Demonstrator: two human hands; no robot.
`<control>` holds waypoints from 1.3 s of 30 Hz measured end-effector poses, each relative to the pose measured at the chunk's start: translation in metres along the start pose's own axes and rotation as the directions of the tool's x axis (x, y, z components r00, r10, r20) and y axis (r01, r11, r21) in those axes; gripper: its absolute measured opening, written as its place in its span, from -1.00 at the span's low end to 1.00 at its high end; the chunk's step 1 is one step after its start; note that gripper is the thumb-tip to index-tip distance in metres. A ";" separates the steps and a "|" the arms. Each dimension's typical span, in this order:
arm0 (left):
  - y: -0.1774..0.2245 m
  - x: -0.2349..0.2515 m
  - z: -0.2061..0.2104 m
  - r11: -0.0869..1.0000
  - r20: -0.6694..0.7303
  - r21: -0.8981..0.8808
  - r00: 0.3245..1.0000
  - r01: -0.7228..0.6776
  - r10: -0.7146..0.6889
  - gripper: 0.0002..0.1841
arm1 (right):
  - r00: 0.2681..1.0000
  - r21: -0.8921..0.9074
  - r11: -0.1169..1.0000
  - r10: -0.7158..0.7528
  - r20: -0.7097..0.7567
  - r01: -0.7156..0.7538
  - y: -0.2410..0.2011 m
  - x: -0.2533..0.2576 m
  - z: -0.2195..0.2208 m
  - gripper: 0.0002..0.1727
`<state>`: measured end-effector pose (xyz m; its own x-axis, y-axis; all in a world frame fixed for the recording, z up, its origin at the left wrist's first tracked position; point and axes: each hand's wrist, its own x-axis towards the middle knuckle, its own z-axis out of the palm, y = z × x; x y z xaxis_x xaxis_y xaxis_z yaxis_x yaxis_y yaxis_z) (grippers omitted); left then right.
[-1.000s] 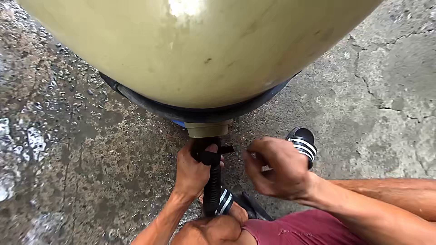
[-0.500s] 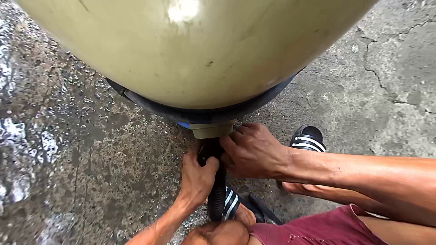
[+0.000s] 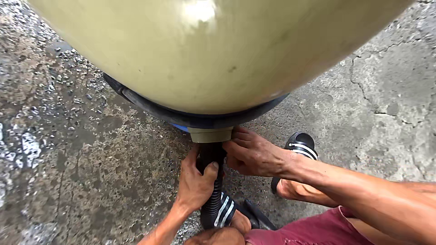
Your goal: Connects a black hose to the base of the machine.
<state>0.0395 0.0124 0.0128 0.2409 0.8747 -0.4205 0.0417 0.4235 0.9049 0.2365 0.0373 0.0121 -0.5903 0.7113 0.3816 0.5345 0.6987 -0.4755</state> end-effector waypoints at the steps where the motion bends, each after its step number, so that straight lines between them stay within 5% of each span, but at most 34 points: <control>1: 0.000 -0.002 0.003 0.998 -0.035 0.053 0.999 -0.028 0.029 -0.43 | 1.000 0.033 0.999 0.002 -0.021 -0.002 0.001 -0.002 0.003 -0.84; 5: -0.012 -0.013 0.018 0.881 -0.134 0.391 0.930 -0.267 0.341 -0.26 | 0.999 0.093 0.995 -0.032 0.018 0.031 0.007 -0.004 -0.001 -0.85; 10: -0.006 -0.011 0.018 0.651 -0.038 0.619 0.812 -0.439 0.583 -0.68 | 0.995 0.124 0.991 -0.056 0.082 0.046 0.010 -0.003 -0.008 -0.88; 16: 0.002 -0.009 0.018 0.584 -0.015 0.704 0.813 -0.405 0.582 -0.74 | 0.996 0.195 0.981 0.037 -0.082 -0.020 0.006 -0.011 0.010 -0.93; 22: 0.009 -0.006 0.023 0.549 -0.041 0.753 0.807 -0.363 0.589 -0.74 | 0.916 0.183 0.973 0.200 -0.348 -0.143 -0.014 -0.021 0.040 -0.85; 28: 0.013 -0.006 0.023 0.528 -0.047 0.785 0.818 -0.325 0.573 -0.75 | 0.885 0.165 0.938 0.342 -0.315 -0.303 -0.029 -0.029 0.040 -0.77; 35: 0.013 -0.008 0.021 0.530 -0.024 0.777 0.825 -0.340 0.565 -0.75 | 0.950 0.064 0.988 0.154 -0.270 -0.142 -0.005 -0.016 0.038 -0.84; 39: 0.011 -0.009 0.021 0.571 -0.037 0.745 0.833 -0.345 0.552 -0.75 | 0.935 0.332 0.923 0.277 -0.221 -0.195 -0.005 -0.024 0.032 -0.83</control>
<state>0.0585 0.0041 0.0274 0.1873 0.9712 0.1472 0.6627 -0.2355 0.7108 0.2284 0.0144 -0.0204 -0.2703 0.8757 0.4002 0.4073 0.4806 -0.7766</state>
